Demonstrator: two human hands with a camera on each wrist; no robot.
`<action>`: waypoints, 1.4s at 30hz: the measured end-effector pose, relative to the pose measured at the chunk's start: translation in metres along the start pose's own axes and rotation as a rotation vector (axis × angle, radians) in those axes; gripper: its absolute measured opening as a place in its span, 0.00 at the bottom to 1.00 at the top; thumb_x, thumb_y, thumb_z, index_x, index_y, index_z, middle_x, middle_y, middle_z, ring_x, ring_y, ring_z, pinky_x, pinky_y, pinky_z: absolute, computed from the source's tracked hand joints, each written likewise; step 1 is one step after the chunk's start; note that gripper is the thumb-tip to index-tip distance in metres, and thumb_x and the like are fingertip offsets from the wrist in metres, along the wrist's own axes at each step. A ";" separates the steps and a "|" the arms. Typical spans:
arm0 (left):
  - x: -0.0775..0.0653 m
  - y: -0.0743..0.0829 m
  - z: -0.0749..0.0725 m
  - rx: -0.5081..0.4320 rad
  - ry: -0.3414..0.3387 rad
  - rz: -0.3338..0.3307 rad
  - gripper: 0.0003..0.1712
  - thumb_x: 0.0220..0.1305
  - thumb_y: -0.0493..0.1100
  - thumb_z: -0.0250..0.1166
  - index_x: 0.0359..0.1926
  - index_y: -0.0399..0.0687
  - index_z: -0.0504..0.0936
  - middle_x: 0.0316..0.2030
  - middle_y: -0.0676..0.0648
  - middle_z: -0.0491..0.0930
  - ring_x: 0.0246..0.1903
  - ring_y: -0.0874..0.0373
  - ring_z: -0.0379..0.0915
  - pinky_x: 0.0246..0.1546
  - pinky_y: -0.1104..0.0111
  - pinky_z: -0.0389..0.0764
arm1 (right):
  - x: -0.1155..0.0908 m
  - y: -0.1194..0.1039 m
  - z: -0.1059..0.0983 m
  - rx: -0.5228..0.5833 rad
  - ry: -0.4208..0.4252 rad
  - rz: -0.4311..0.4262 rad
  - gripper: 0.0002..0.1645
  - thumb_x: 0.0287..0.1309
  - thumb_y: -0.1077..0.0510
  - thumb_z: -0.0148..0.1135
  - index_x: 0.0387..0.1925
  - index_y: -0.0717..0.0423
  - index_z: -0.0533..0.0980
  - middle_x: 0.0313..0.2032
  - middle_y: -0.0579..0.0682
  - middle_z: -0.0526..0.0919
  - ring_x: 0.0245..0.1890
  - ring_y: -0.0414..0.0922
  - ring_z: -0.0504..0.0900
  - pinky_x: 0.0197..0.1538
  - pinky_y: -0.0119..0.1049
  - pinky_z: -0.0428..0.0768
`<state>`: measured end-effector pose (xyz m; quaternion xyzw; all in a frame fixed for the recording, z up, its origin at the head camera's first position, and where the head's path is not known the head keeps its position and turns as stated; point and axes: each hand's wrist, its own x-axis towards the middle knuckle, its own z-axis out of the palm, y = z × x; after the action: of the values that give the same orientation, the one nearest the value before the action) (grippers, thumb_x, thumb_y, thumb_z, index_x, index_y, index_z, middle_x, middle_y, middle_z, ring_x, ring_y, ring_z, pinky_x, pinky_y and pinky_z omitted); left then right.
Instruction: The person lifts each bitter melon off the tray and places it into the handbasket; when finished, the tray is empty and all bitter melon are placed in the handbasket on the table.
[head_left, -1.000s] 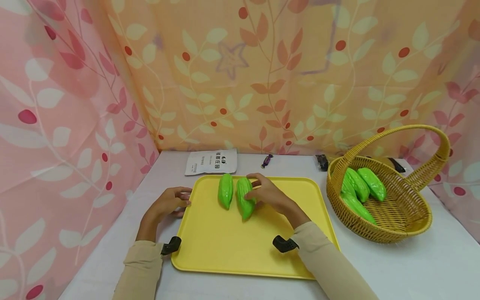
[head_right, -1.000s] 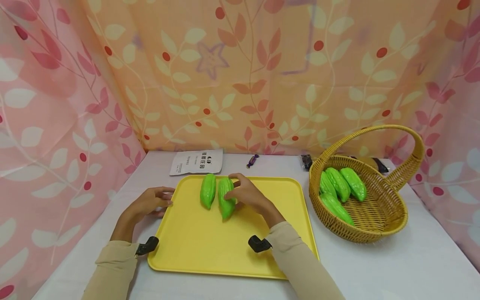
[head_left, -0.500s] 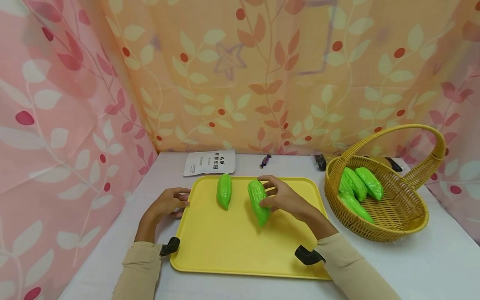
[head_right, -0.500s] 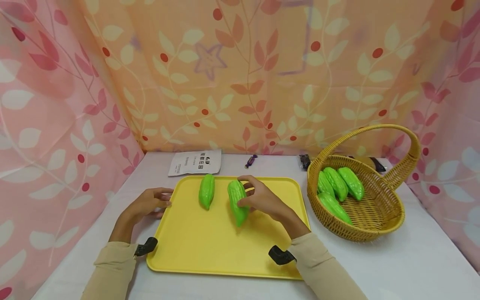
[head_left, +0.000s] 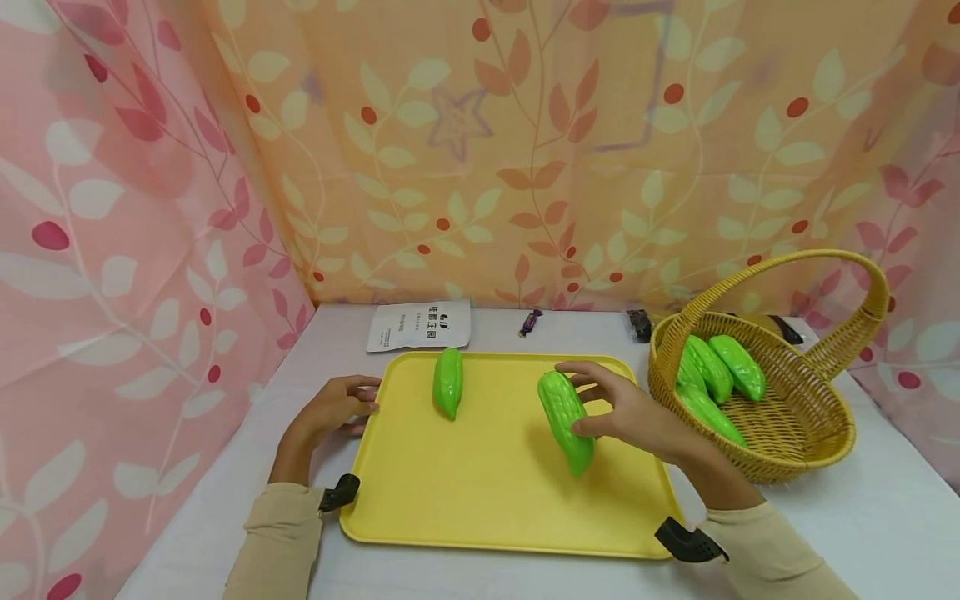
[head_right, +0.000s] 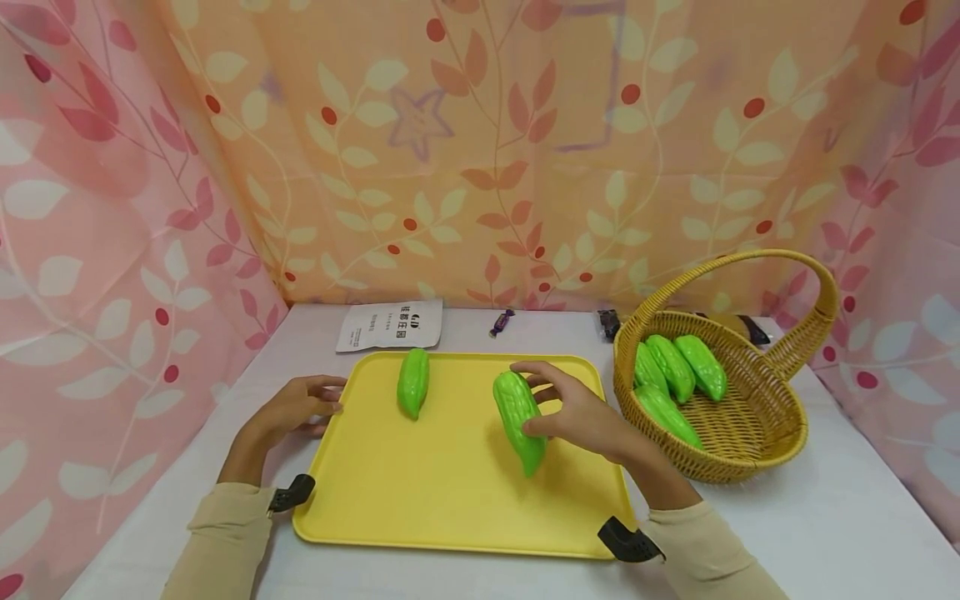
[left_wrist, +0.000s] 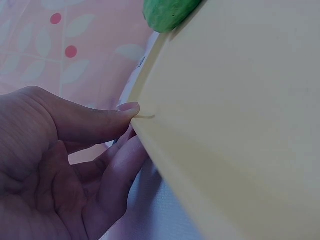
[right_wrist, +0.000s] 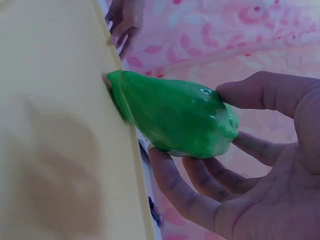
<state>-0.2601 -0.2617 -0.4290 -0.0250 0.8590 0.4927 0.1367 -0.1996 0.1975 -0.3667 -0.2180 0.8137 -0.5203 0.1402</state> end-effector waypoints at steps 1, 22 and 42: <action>0.000 0.000 0.000 -0.004 -0.001 0.000 0.32 0.72 0.36 0.66 0.74 0.37 0.72 0.55 0.36 0.78 0.37 0.55 0.79 0.32 0.66 0.84 | -0.005 0.000 -0.004 -0.015 0.000 -0.004 0.46 0.62 0.57 0.73 0.78 0.51 0.64 0.70 0.61 0.69 0.67 0.62 0.70 0.56 0.47 0.82; 0.000 0.001 0.000 -0.016 -0.008 -0.010 0.33 0.71 0.35 0.66 0.74 0.37 0.72 0.53 0.38 0.78 0.36 0.56 0.78 0.30 0.67 0.83 | -0.081 -0.006 -0.098 -0.157 0.061 -0.052 0.46 0.68 0.64 0.67 0.82 0.44 0.60 0.73 0.45 0.65 0.62 0.36 0.74 0.51 0.36 0.84; 0.001 0.000 -0.001 -0.002 0.003 -0.008 0.31 0.72 0.35 0.66 0.74 0.37 0.72 0.54 0.37 0.79 0.37 0.56 0.79 0.32 0.67 0.85 | -0.103 0.043 -0.155 -0.335 0.209 0.141 0.48 0.71 0.57 0.64 0.84 0.50 0.51 0.76 0.62 0.58 0.66 0.59 0.67 0.50 0.47 0.82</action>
<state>-0.2611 -0.2619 -0.4287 -0.0293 0.8585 0.4931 0.1374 -0.1902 0.3866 -0.3402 -0.1256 0.9122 -0.3864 0.0531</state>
